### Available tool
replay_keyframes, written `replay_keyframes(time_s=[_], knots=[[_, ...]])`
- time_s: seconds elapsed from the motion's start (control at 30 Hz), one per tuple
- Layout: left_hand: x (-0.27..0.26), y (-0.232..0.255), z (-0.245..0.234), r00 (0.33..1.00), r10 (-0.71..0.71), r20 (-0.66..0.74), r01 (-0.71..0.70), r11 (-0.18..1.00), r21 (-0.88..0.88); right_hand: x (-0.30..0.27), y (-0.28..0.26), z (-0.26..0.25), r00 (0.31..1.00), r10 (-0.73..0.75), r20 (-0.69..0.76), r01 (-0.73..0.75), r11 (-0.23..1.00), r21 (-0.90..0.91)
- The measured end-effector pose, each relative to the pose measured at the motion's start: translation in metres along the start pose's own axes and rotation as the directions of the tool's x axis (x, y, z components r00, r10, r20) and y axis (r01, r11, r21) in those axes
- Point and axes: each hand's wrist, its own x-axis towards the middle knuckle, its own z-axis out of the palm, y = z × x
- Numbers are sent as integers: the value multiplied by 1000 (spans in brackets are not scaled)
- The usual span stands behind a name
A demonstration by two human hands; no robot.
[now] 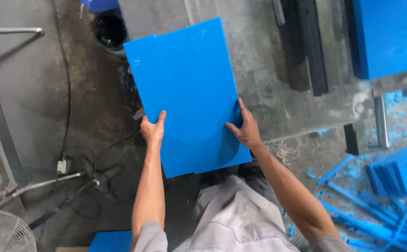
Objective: Cutting large blue foam blocks into specific sizes using an industrial table saw.
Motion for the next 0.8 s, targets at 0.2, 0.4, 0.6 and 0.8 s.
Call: replay_keyframes(time_s=[0.2, 0.4, 0.6, 0.8], knots=[[0, -3, 10, 991, 137, -2, -137, 987, -79, -65, 57, -67, 934, 354, -50, -346, 929, 133], [-27, 13, 22, 982, 70, -178, -60, 996, 62, -198, 185, -141, 674, 706, -219, -709, 701, 76], [-47, -18, 104, 823, 512, -246, -382, 819, 429, -365, 446, -112, 590, 739, -326, -801, 588, -115], [-204, 42, 215, 802, 584, -128, -559, 808, 186, -395, 450, -155, 382, 921, -80, -908, 390, 151]])
